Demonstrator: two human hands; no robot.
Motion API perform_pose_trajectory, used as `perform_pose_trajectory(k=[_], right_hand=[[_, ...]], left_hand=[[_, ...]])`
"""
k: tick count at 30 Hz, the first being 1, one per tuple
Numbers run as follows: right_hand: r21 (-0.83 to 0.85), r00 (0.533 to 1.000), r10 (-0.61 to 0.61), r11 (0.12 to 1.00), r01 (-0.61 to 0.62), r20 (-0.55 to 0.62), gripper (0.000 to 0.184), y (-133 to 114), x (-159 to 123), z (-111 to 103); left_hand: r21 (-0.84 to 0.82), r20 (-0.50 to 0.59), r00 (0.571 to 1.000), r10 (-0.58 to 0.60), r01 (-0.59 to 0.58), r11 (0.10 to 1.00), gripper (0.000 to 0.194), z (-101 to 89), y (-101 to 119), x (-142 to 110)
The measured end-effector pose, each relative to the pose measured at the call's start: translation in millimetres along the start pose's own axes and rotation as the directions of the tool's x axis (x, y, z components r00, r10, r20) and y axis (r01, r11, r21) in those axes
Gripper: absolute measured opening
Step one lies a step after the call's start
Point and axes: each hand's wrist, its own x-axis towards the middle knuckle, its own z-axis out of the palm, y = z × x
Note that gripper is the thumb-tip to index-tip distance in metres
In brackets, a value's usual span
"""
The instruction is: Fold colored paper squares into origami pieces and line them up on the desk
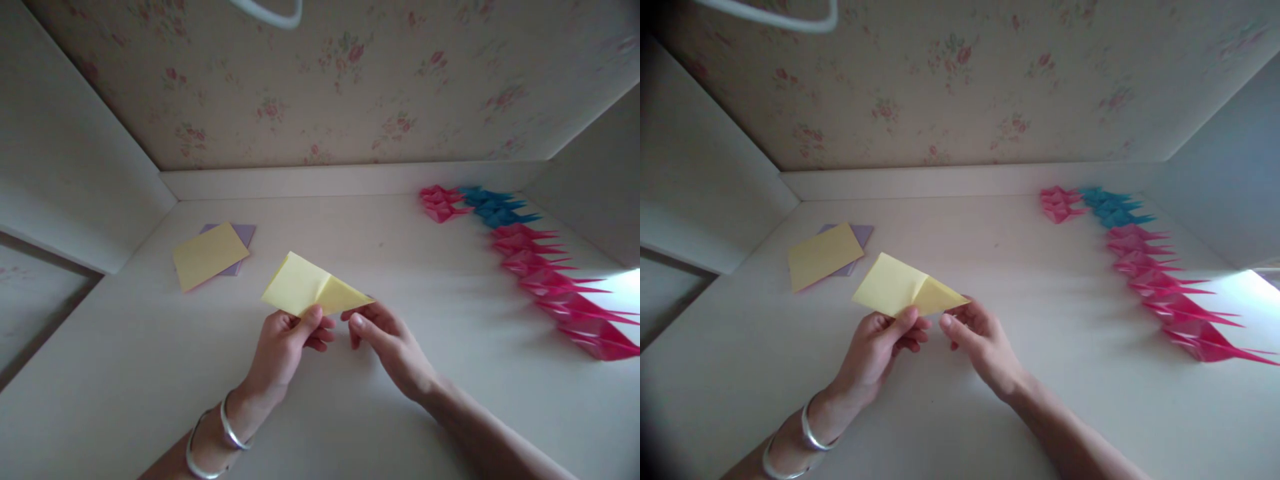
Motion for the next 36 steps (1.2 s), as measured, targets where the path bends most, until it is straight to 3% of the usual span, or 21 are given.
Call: perform_pose_trajectory(k=[3, 4, 10, 18, 22, 24, 26, 30, 33, 36], right_hand=[[-0.028, 0.97, 0.055, 0.998, -0.05, 0.236, 0.042, 1, -3, 14], [-0.027, 0.965, 0.08, 0.997, -0.075, 0.249, 0.048, 1, -4, 18], [0.004, 0.981, 0.183, 0.983, -0.184, 0.059, 0.052, 2, -3, 20], [-0.02, 0.995, 0.1, 0.995, -0.101, -0.021, 0.056, 9, -3, 5], [-0.12, 0.99, 0.082, 0.988, -0.096, -0.112, 0.053, 7, -1, 2], [-0.127, 0.981, 0.03, 0.99, -0.055, -0.191, 0.036, 5, 0, 0], [-0.126, 0.964, -0.08, 0.991, 0.049, -0.255, 0.037, 3, 1, -2], [-0.341, 0.941, -0.284, 0.916, 0.21, -0.183, 0.025, 3, -1, -7], [-0.406, 0.942, -0.288, 0.892, 0.198, -0.173, 0.017, 2, -2, -8], [-0.31, 0.944, -0.222, 0.94, 0.141, -0.244, 0.018, 0, 0, -8]], left_hand=[[0.038, 0.128, 0.991, -0.025, 0.02, 0.999, 0.039, 8.7, -8, -5], [0.058, 0.15, 0.988, -0.047, 0.039, 0.998, 0.04, 11.0, -10, -7], [0.021, 0.152, 0.982, -0.116, 0.114, 0.993, 0.035, 15.3, -11, -11], [-0.004, 0.134, 0.976, -0.17, 0.172, 0.985, 0.038, 16.2, -9, -10], [0.023, 0.147, 0.973, -0.18, 0.179, 0.984, 0.036, 15.1, -8, -9], [0.04, 0.139, 0.975, -0.175, 0.171, 0.984, 0.036, 14.2, -7, -9], [0.047, 0.128, 0.979, -0.161, 0.156, 0.987, 0.037, 13.6, -7, -9], [0.052, 0.127, 0.983, -0.135, 0.129, 0.99, 0.038, 13.8, -7, -9], [0.06, 0.129, 0.984, -0.124, 0.117, 0.991, 0.038, 14.7, -5, -9], [0.053, 0.137, 0.982, -0.132, 0.126, 0.991, 0.038, 15.3, -5, -10]])
